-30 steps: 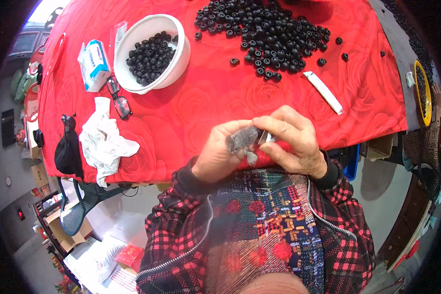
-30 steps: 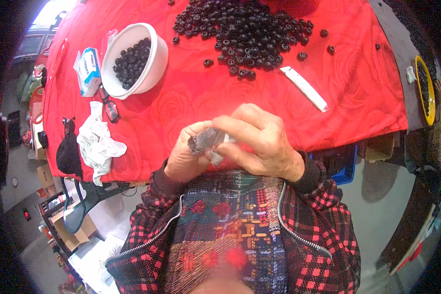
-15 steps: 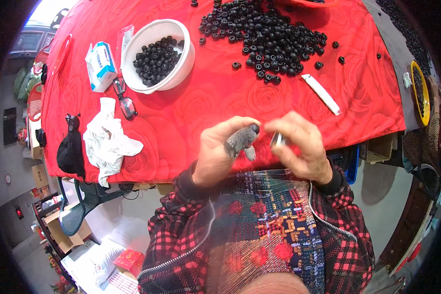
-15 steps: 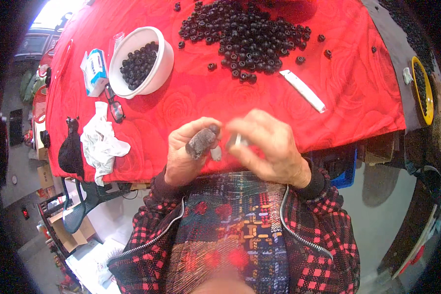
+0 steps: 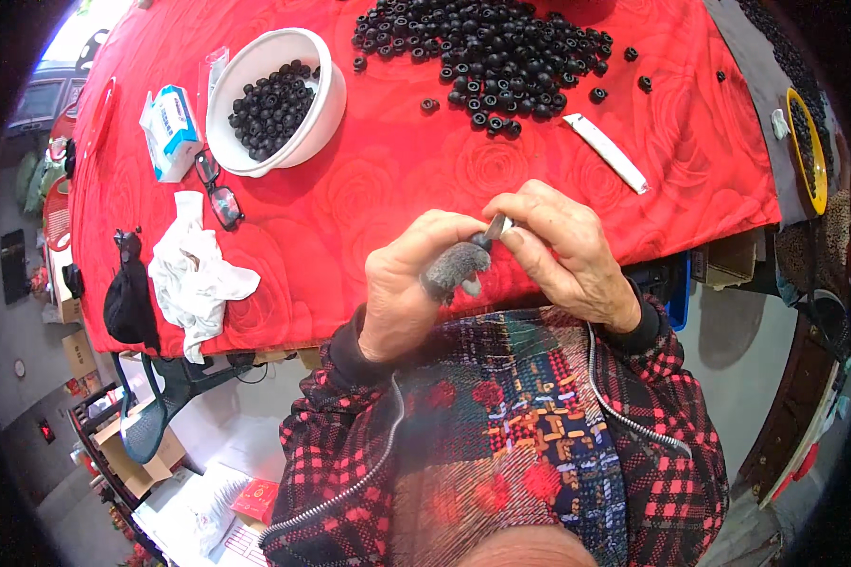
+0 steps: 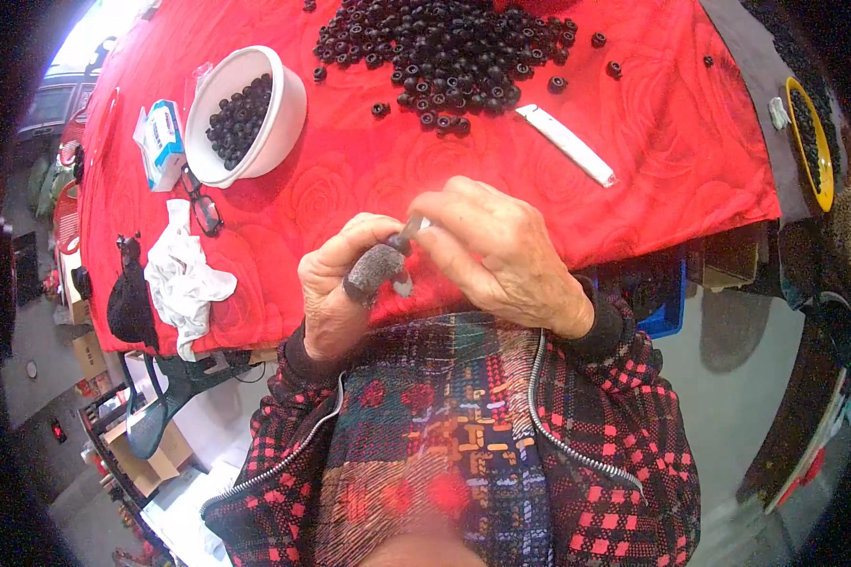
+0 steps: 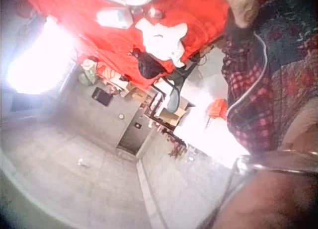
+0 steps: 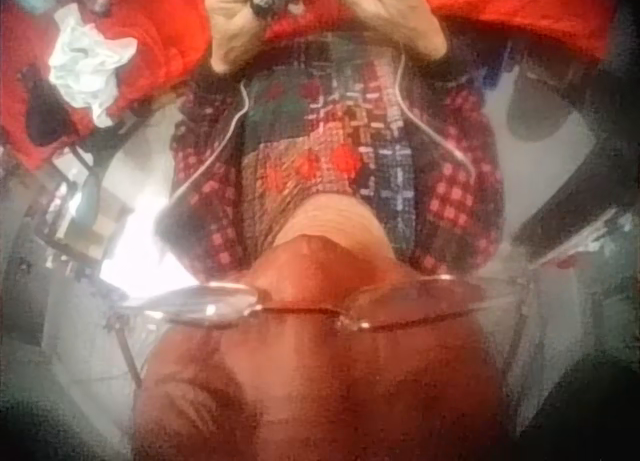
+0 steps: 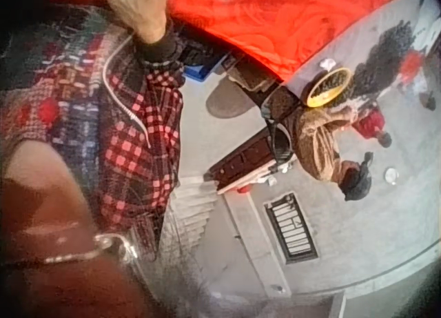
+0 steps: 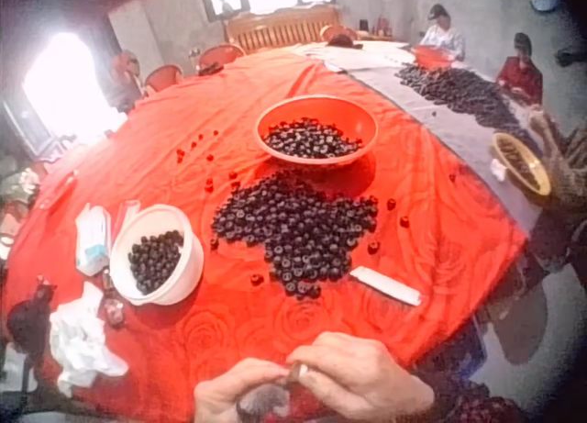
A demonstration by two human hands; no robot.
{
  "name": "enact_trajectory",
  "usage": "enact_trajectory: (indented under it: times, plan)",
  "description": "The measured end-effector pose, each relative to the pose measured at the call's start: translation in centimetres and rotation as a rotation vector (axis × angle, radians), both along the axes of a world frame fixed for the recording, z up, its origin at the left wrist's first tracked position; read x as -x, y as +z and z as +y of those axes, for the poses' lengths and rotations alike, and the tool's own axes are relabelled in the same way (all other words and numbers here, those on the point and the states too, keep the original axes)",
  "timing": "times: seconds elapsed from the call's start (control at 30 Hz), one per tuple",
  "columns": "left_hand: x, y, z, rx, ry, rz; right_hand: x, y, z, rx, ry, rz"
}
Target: The person sits at a table covered with a red cloth and uses a small metal tool to remove pits from black olives. They hold each olive against a finger guard and push the tool through the fruit, discarding the pitted olive into a white bowl. The process is repeated for multiple olives taken from a pile on the table.
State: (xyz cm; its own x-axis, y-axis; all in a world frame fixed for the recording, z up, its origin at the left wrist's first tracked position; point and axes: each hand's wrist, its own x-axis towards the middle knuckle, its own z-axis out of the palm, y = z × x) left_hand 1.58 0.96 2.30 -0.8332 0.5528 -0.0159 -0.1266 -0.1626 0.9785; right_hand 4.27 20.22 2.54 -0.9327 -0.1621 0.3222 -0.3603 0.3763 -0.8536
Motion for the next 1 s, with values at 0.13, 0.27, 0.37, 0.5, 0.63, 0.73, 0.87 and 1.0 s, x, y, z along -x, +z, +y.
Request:
enact_trajectory:
  times: [0.13,0.27,0.37,0.5,0.63,0.73,0.87,1.0]
  plan:
    - [0.1,-0.1,0.0,0.016,-0.004,-0.007,0.1,0.1,0.1,0.018,0.030,-0.033]
    - [0.1,-0.2,0.1,0.040,-0.001,-0.007,0.2,-0.2,0.2,0.028,0.029,-0.032]
    - [0.2,-0.3,0.2,0.037,-0.004,-0.034,0.3,-0.2,0.5,0.017,0.032,-0.046]
    - [0.6,-0.5,0.3,0.059,0.009,-0.113,0.5,-0.4,1.2,0.028,0.104,-0.075]
    - [0.9,-0.9,0.0,0.010,0.042,-0.242,0.4,0.1,2.1,0.151,0.090,-0.186]
    - [0.6,-1.4,-0.1,-0.173,-0.038,-0.572,0.6,0.2,1.2,0.072,0.064,0.065]
    - [0.6,-2.5,0.5,-0.226,-0.116,-0.729,1.1,0.1,-0.2,-0.117,0.045,0.303]
    - [0.4,-3.0,0.1,-0.337,-0.088,-0.737,0.7,0.5,0.0,-0.173,0.098,0.309]
